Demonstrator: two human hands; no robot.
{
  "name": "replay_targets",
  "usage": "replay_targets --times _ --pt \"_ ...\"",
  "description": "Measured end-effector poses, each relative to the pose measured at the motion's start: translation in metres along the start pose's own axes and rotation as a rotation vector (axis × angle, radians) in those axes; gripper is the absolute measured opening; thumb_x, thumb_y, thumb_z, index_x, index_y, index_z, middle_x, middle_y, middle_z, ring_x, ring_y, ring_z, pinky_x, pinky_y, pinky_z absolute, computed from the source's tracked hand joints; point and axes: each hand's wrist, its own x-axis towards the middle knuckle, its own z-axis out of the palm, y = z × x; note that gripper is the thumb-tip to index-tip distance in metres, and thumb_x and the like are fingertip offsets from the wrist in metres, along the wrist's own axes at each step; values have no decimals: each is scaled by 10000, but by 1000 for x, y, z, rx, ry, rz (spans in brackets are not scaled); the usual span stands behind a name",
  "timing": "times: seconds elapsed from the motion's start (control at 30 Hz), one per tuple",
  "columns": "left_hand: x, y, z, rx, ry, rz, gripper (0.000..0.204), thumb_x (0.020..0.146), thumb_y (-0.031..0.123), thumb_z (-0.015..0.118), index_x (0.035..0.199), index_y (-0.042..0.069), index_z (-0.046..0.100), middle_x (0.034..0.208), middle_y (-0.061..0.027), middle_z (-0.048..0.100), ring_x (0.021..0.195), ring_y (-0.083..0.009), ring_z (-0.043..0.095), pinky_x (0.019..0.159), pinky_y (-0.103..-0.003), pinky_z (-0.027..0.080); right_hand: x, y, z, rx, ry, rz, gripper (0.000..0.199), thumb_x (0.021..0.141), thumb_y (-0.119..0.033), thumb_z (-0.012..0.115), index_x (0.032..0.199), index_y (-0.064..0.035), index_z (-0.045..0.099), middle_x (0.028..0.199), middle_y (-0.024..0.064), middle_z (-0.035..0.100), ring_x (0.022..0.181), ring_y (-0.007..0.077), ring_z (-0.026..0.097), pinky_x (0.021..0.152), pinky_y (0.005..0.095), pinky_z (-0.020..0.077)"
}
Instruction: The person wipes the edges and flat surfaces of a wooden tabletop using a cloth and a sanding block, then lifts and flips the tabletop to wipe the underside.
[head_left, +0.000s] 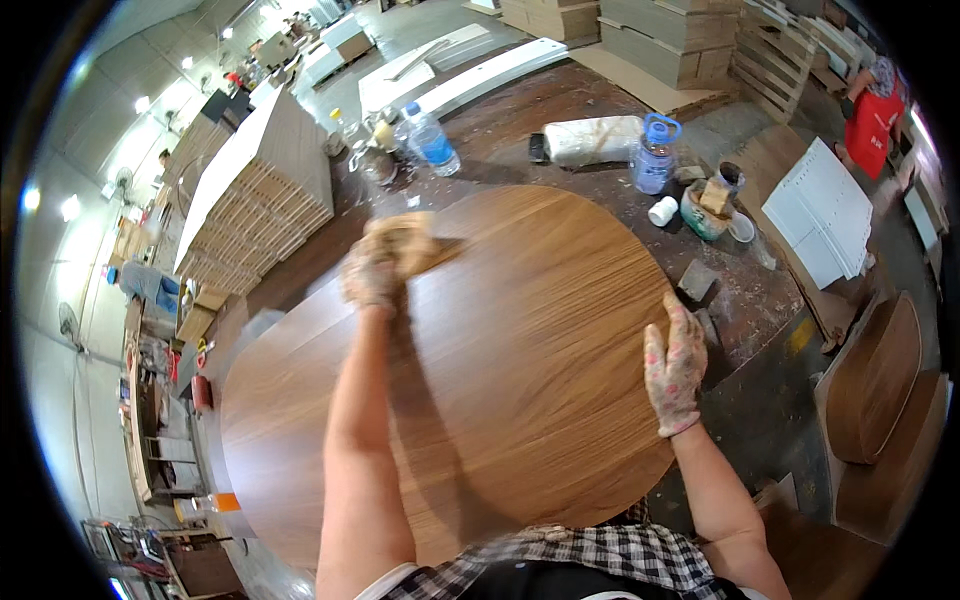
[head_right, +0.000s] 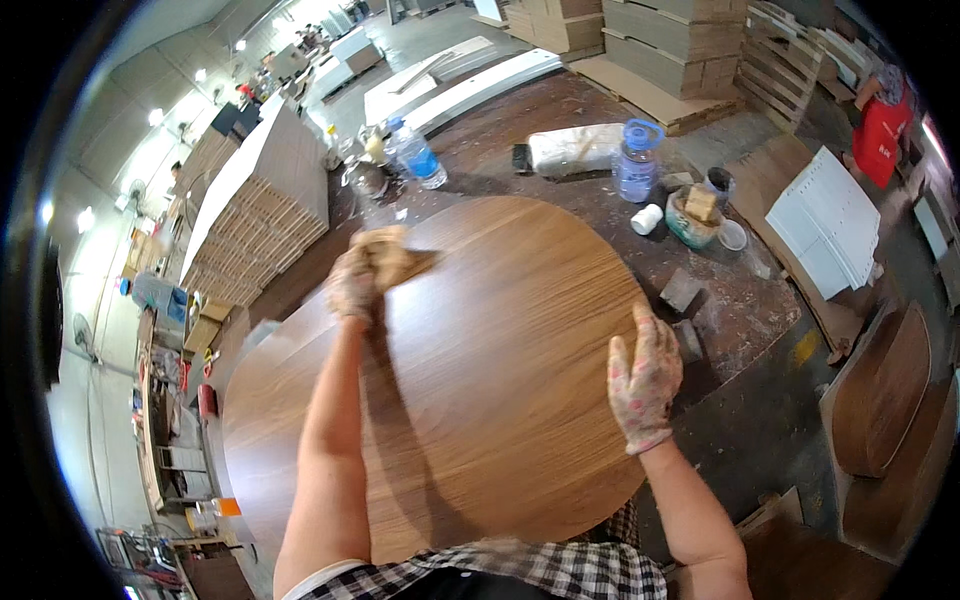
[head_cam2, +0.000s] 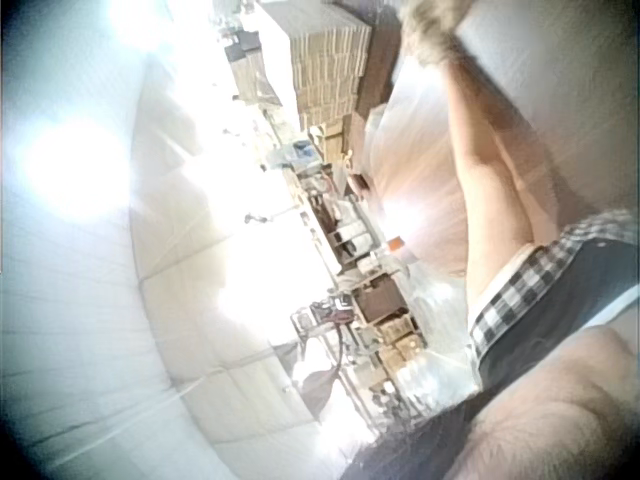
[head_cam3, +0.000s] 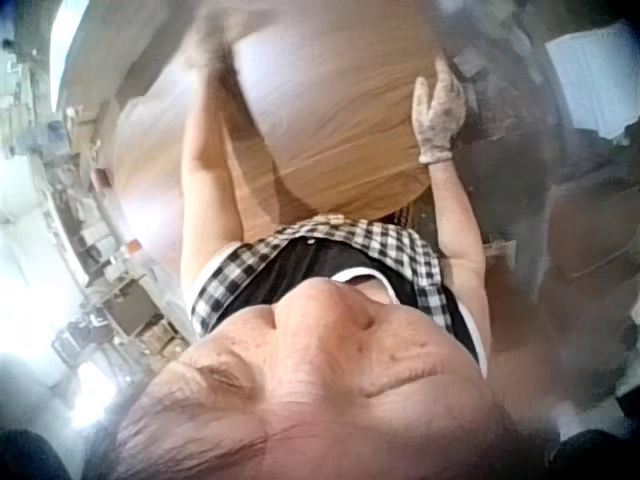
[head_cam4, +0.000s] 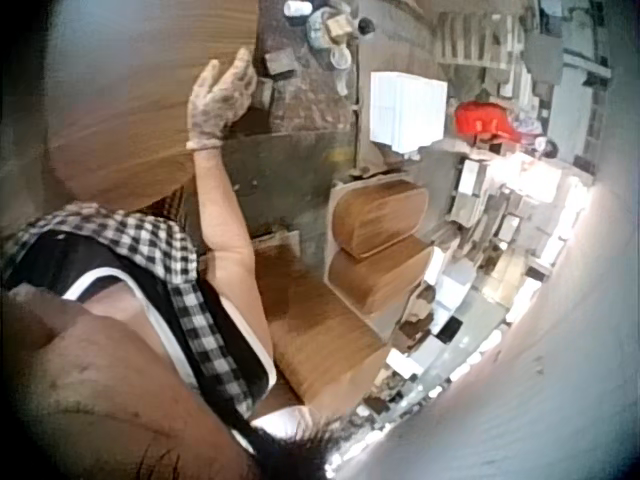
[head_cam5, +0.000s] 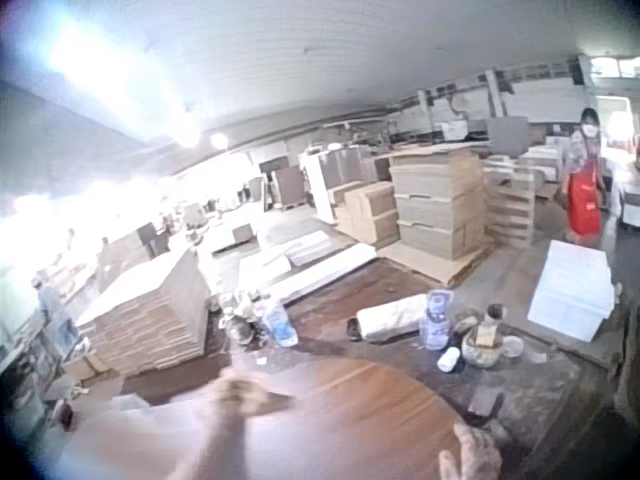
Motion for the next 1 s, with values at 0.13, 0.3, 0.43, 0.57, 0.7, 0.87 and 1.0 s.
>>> replay_targets --times 0.13,0.3,0.43,0.57,0.7,0.87,1.0 --pt "19 -13 -9 251 -159 -234 338 953 407 484 1133 167 640 959 -94 716 814 -289 692 682 -417 559 4 -3 -7 11 -37 36 481 899 -153 622 1323 32 492 1239 208 575 1156 382 530 1027 468 412" --pt "32 144 51 -8 -32 126 305 912 279 577 1155 100 624 878 -58 643 713 -179 612 612 -363 507 8 -10 -14 39 -102 82 485 912 -173 611 1336 25 482 1274 209 563 1197 399 508 1097 487 352" --pt "16 334 14 -163 84 484 489 907 278 540 1382 162 530 1329 -56 587 1234 -230 544 1060 -407 409 8 5 -15 10 -94 86 487 912 -158 603 1346 25 478 1293 203 557 1214 396 501 1111 491 340" --pt "9 272 9 -330 -55 351 434 899 275 547 1320 172 579 1370 -79 561 1309 -291 477 1138 -444 302 1 5 -14 31 -91 22 469 910 -129 595 1336 35 483 1278 201 566 1206 392 505 1104 496 355" --pt "17 101 -6 -51 -266 -68 379 856 254 589 1220 163 646 1232 -135 642 1126 -315 614 960 -426 490 -2 15 -9 38 -80 -10 446 913 -124 594 1318 35 494 1276 202 566 1201 399 506 1101 499 353" --pt "-13 -92 -80 526 -180 236 485 887 444 637 1190 68 605 1096 -105 676 996 -220 659 810 -351 540 -2 -3 -1 -68 -88 -16 437 927 -142 602 1316 29 500 1272 204 570 1206 397 506 1098 497 352" --pt "-28 -8 -8 -174 140 253 304 907 255 598 1186 135 616 1117 -98 630 1102 -260 590 952 -419 461 -4 11 9 -166 -111 -37 400 974 -161 547 1325 27 510 1280 217 571 1228 383 502 1095 474 354"
